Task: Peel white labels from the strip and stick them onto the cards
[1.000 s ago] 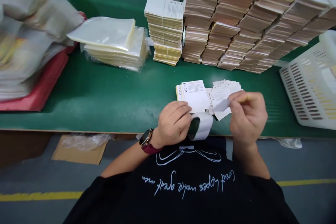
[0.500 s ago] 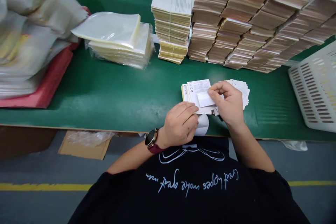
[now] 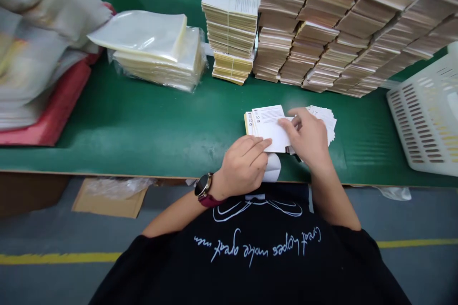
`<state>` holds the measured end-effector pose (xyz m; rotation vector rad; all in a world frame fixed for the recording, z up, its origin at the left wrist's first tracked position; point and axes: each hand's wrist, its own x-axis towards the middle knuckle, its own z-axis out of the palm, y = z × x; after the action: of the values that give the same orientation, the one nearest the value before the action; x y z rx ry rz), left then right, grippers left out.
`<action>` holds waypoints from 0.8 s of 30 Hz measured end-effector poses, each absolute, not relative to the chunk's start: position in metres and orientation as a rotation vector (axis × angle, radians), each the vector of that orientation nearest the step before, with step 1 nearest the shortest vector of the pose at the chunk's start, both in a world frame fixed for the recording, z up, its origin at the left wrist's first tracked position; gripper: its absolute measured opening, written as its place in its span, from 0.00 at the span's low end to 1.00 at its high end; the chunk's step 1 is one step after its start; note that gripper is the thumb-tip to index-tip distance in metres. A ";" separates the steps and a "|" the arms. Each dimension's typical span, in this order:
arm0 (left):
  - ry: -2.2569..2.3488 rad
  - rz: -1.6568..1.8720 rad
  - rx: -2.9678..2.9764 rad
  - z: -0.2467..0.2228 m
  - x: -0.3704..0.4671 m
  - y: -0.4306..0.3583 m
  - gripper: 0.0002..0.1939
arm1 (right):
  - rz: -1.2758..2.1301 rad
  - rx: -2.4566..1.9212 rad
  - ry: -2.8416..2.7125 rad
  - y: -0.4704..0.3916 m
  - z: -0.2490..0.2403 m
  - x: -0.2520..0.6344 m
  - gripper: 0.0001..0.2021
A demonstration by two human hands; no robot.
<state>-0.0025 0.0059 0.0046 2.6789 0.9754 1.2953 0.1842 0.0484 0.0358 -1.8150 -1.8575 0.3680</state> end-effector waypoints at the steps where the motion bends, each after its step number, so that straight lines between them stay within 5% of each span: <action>1: 0.973 1.287 2.679 0.005 -0.002 0.006 0.04 | 0.527 -1.781 -1.813 0.049 0.036 0.186 0.14; 8: 0.982 1.268 2.718 0.005 0.000 0.005 0.05 | 0.667 -1.626 -1.597 0.048 0.034 0.186 0.06; 21: 0.937 1.469 2.562 0.007 -0.004 0.007 0.05 | -0.061 -1.875 -1.650 0.006 0.026 0.245 0.18; 24: 0.945 1.462 2.485 0.010 -0.003 0.008 0.07 | 0.388 -1.492 -1.727 -0.018 0.033 0.222 0.17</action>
<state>-0.0029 0.0081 0.0104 2.4854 0.9451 1.4622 0.2215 -0.0176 0.0333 -1.4919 -1.7267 0.3885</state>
